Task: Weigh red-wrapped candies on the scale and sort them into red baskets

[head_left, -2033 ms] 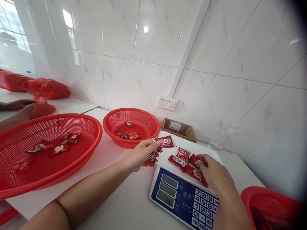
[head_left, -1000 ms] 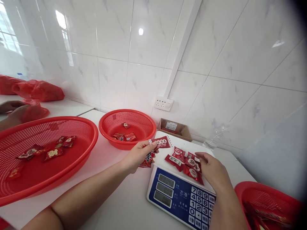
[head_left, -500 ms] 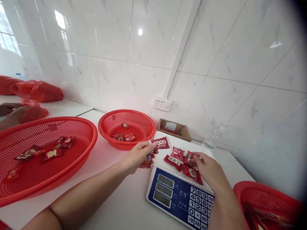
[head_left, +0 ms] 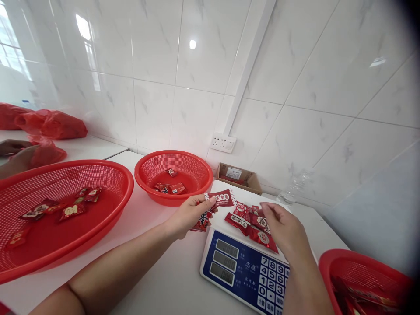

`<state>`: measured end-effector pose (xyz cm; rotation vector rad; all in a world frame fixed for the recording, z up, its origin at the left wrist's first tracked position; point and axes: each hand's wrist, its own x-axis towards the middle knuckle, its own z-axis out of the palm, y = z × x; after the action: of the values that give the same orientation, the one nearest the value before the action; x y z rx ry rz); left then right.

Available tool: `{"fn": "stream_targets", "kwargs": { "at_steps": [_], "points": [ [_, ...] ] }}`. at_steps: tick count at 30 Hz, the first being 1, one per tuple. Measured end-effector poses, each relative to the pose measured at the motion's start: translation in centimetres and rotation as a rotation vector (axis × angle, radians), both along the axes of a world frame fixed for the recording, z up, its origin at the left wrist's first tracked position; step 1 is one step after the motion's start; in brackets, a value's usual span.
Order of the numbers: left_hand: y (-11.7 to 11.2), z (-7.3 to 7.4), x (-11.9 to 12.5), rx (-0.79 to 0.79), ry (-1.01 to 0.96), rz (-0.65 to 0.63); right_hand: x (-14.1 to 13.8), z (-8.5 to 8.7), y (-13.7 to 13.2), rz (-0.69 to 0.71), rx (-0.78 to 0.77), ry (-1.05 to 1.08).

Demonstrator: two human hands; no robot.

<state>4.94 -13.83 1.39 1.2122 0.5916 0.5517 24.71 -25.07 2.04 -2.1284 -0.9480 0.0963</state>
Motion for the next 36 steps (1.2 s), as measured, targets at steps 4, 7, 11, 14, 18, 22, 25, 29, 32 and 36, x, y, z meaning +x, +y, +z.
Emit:
{"fn": "stream_targets", "kwargs": {
  "at_steps": [4, 7, 11, 14, 18, 22, 25, 29, 32, 36],
  "points": [
    [-0.1, -0.2, -0.1, 0.042, 0.015, -0.062, -3.8, 0.1, 0.9, 0.402, 0.074, 0.250],
    [-0.1, -0.2, -0.3, 0.104, 0.018, -0.121, -6.2, -0.2, 1.6, 0.569, 0.111, 0.344],
    [-0.1, 0.1, -0.6, 0.131, 0.010, -0.162, -7.1, -0.7, 2.0, 0.614, 0.208, 0.443],
    [-0.1, 0.2, -0.6, 0.127, 0.014, -0.155, -6.9, -0.9, 2.1, 0.603, 0.269, 0.470],
    [-0.1, 0.2, -0.6, 0.126, 0.029, -0.163, -6.8, -1.1, 2.2, 0.577, 0.289, 0.464],
    [-0.2, 0.3, -0.7, 0.119, 0.050, -0.186, -6.8, -1.2, 2.4, 0.560, 0.330, 0.476],
    [-0.2, 0.3, -0.7, 0.126, 0.046, -0.204, -6.8, -1.1, 2.4, 0.568, 0.355, 0.473],
    [-0.2, 0.0, -0.5, 0.138, 0.053, -0.194, -7.3, -0.7, 2.4, 0.546, 0.345, 0.377],
    [-0.2, -0.3, -0.3, 0.142, 0.036, -0.159, -7.7, -0.5, 2.4, 0.518, 0.357, 0.301],
    [-0.2, -0.6, -0.2, 0.134, -0.012, -0.131, -8.0, -0.5, 2.4, 0.509, 0.364, 0.252]
  ]
}}
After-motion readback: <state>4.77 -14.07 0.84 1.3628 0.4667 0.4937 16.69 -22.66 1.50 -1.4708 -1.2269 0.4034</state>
